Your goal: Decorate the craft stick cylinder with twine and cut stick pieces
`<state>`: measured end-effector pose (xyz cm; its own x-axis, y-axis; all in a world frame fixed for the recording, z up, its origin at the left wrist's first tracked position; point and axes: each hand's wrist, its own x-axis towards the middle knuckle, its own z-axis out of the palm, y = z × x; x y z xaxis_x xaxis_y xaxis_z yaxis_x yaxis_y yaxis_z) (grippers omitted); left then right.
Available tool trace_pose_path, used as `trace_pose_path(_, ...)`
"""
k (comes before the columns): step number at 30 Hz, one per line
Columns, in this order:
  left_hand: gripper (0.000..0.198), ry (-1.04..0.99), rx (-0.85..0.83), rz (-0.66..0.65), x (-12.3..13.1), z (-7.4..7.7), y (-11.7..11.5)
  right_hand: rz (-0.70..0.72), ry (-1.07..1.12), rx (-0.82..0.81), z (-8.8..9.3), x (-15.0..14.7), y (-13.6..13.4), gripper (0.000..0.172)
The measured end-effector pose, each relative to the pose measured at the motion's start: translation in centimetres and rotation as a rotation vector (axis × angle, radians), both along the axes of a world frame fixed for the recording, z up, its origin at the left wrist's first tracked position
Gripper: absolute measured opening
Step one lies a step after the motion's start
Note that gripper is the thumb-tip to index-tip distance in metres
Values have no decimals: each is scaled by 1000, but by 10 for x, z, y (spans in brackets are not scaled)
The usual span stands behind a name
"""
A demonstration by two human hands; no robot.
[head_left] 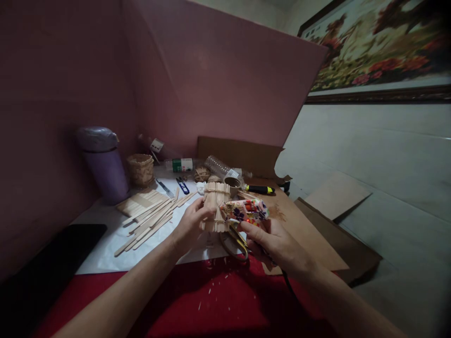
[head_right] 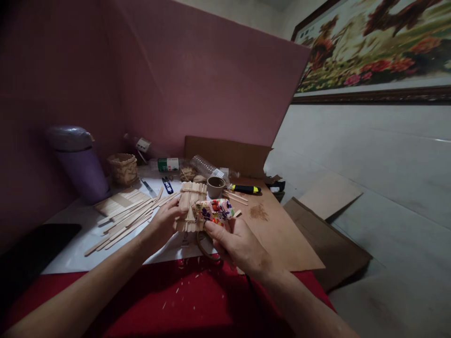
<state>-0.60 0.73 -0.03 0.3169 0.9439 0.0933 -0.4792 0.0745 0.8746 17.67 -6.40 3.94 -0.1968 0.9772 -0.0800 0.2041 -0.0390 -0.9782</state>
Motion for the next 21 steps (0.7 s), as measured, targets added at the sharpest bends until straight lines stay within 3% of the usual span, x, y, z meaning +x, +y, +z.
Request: trace_pose_path(21,39,2,-11,-10,0,0,0,20,-15,8,3,1,-1,46)
